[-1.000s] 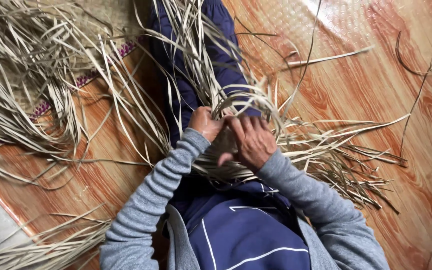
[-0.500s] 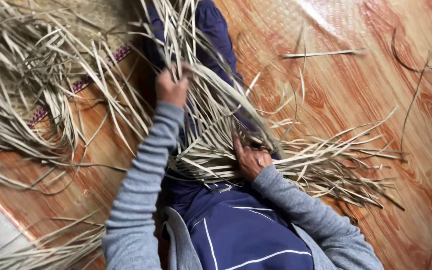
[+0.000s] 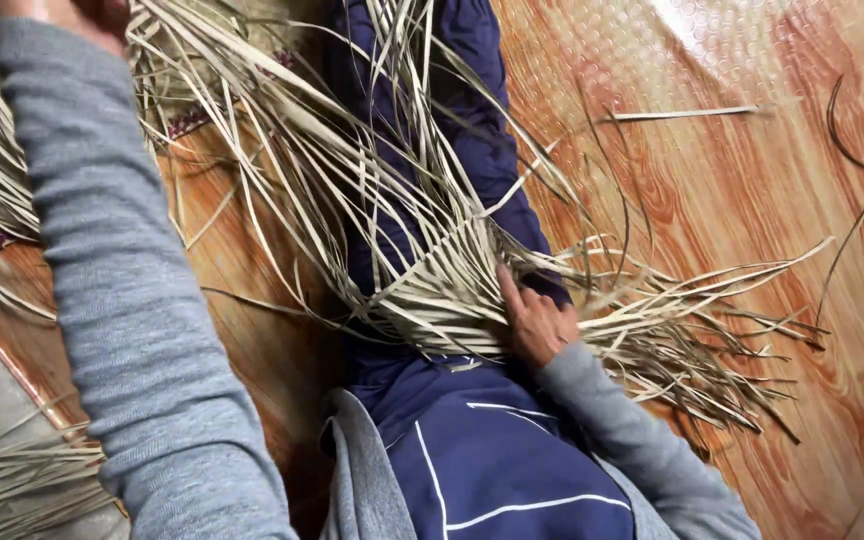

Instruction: Weaving dried plant fibers together to create a mat

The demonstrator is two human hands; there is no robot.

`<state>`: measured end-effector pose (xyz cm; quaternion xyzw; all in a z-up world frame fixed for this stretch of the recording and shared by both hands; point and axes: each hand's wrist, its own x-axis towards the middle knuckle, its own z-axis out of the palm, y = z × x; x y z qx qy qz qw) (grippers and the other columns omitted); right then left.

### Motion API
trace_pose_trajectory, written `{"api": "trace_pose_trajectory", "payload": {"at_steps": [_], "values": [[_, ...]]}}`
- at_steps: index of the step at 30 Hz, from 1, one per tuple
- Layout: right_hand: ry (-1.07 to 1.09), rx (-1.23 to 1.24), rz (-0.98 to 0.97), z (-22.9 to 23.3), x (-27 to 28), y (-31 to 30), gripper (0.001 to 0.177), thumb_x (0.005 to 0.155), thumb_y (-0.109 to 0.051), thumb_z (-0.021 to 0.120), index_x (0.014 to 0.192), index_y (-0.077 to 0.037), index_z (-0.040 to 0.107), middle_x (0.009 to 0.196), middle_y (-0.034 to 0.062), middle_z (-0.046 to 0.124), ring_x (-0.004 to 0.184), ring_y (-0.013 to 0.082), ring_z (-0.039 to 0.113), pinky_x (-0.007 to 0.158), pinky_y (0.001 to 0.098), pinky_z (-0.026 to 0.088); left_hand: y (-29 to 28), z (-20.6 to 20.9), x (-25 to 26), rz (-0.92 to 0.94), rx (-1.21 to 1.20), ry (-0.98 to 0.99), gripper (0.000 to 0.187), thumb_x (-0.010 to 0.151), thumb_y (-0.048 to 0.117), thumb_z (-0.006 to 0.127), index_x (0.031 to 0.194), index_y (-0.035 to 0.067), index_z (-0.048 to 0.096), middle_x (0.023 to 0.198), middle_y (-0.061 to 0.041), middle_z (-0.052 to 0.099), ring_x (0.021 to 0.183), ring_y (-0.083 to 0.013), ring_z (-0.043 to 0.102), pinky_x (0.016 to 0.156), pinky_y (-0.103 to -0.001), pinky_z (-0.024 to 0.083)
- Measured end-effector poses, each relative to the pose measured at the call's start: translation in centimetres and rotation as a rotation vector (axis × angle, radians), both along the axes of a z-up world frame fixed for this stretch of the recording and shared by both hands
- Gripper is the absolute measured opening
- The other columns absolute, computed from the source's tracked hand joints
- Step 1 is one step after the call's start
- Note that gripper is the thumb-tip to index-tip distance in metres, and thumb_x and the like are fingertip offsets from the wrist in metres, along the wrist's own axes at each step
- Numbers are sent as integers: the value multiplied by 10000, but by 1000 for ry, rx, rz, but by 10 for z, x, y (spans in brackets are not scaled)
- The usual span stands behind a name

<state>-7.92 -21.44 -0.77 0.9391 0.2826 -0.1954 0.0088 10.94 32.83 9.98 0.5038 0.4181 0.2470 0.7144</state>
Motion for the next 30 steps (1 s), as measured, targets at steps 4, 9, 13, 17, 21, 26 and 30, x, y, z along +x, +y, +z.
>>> {"api": "trace_pose_trajectory", "payload": {"at_steps": [4, 9, 13, 17, 21, 26, 30], "values": [[384, -153, -281, -28, -30, -73, 1082, 787, -847, 503, 1652, -352, 84, 1387, 139, 532, 1223, 361, 568, 1005, 656, 425, 2, 7, -7, 118, -13, 97, 271, 814, 64, 798, 1057, 2, 697, 762, -97, 700, 602, -189, 684, 483, -299, 607], [547, -89, -363, -67, -88, -187, 1139, 766, -804, 551, 1649, -238, 107, 1345, 227, 547, 1181, 458, 585, 1004, 578, 504, 15, -31, -20, 65, -45, 26, 676, 689, 129, 932, 1184, -25, 498, 1120, -208, 602, 861, -345, 745, 759, -444, 680], [428, 114, -207, -66, -62, -214, 1387, 597, -803, 716, 1644, -149, 85, 1600, 343, 230, 1416, 524, 339, 1096, 655, 372, 30, -161, -12, -195, 621, 378, 1297, 1086, 488, 997, 1597, 103, -131, 1710, -290, -29, 1582, -453, 129, 1299, -518, 208], [311, 403, -151, 37, 32, -108, 1191, 620, -570, 846, 1568, -60, 337, 1503, 199, 511, 1292, 393, 555, 1017, 499, 486, -236, -31, -53, -634, 1106, -42, 293, 817, -20, 711, 1078, 19, 584, 1043, -167, 628, 943, -310, 638, 859, -451, 606], [152, 856, -274, 37, 74, -20, 244, 931, -311, 737, 1127, -165, 739, 914, 56, 731, 840, 310, 731, 726, 423, 578, -307, -134, -86, -984, 1434, 113, 166, 902, 233, 719, 963, 102, 638, 1045, -86, 569, 1155, -295, 525, 1059, -463, 353], [178, 463, -456, -64, 82, 18, 152, 952, -504, 672, 1063, -413, 721, 739, -39, 736, 773, 261, 750, 679, 409, 592, -322, -150, -98, -1284, 1540, 530, 328, 961, 467, 580, 1012, 153, 661, 1168, -35, 547, 1313, -259, 399, 1171, -570, 190], [334, 386, -461, -39, 83, 30, 245, 940, -510, 648, 1058, -304, 710, 879, 99, 773, 894, 386, 742, 804, 525, 572, -317, -182, -106, -1306, 1385, 546, 233, 956, 448, 532, 948, 253, 658, 1025, 47, 573, 1205, -200, 450, 1087, -560, 233]]}}
